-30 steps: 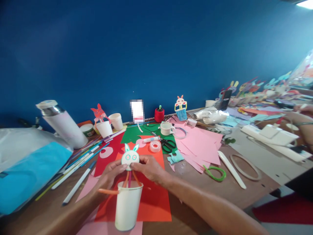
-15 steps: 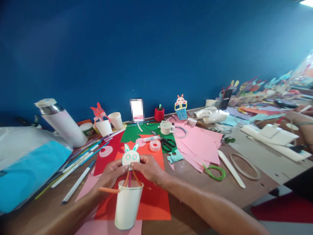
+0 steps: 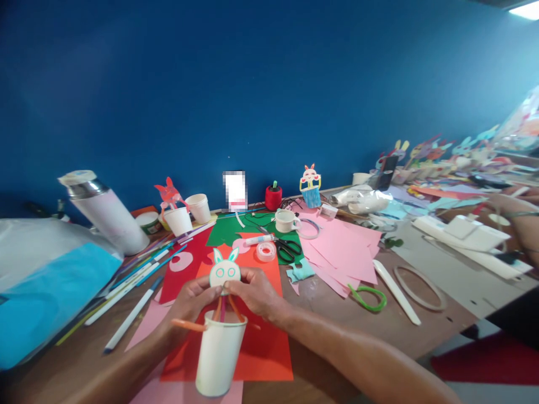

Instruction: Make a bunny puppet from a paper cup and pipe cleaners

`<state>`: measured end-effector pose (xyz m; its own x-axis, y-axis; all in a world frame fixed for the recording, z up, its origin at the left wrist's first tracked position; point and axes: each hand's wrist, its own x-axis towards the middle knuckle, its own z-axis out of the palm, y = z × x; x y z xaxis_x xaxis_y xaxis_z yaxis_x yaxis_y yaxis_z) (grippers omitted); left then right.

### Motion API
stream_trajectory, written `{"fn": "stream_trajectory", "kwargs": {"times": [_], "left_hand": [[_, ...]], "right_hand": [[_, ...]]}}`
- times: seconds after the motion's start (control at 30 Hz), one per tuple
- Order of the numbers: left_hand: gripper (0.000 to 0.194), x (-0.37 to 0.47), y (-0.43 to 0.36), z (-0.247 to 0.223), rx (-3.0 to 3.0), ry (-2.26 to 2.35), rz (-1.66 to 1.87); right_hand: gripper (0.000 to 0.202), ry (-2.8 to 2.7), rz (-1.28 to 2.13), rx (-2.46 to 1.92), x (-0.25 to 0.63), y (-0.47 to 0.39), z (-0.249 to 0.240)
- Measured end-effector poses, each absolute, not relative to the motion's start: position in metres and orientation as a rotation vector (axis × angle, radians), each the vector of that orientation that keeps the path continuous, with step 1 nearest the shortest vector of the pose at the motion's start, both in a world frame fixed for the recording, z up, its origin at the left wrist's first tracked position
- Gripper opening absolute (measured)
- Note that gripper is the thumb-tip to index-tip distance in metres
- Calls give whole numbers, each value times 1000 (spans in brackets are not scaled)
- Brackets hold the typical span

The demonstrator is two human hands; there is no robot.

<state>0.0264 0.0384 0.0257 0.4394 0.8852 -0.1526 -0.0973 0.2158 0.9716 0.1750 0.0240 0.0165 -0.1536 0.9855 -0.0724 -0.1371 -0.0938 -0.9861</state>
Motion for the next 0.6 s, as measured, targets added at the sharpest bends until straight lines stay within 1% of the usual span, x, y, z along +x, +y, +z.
{"fn": "stream_trajectory", "kwargs": {"times": [0.13, 0.3, 0.6], "left_hand": [[31, 26, 38, 26, 1108, 784, 812], [42, 26, 40, 22, 1094, 728, 780], [40, 25, 40, 19, 1093, 730, 787]], "right_hand": [[15, -1162, 1438, -1085, 176, 24, 16], [13, -1150, 1427, -1106, 176, 26, 16], [20, -1183, 1406, -1111, 179, 26, 15]]}}
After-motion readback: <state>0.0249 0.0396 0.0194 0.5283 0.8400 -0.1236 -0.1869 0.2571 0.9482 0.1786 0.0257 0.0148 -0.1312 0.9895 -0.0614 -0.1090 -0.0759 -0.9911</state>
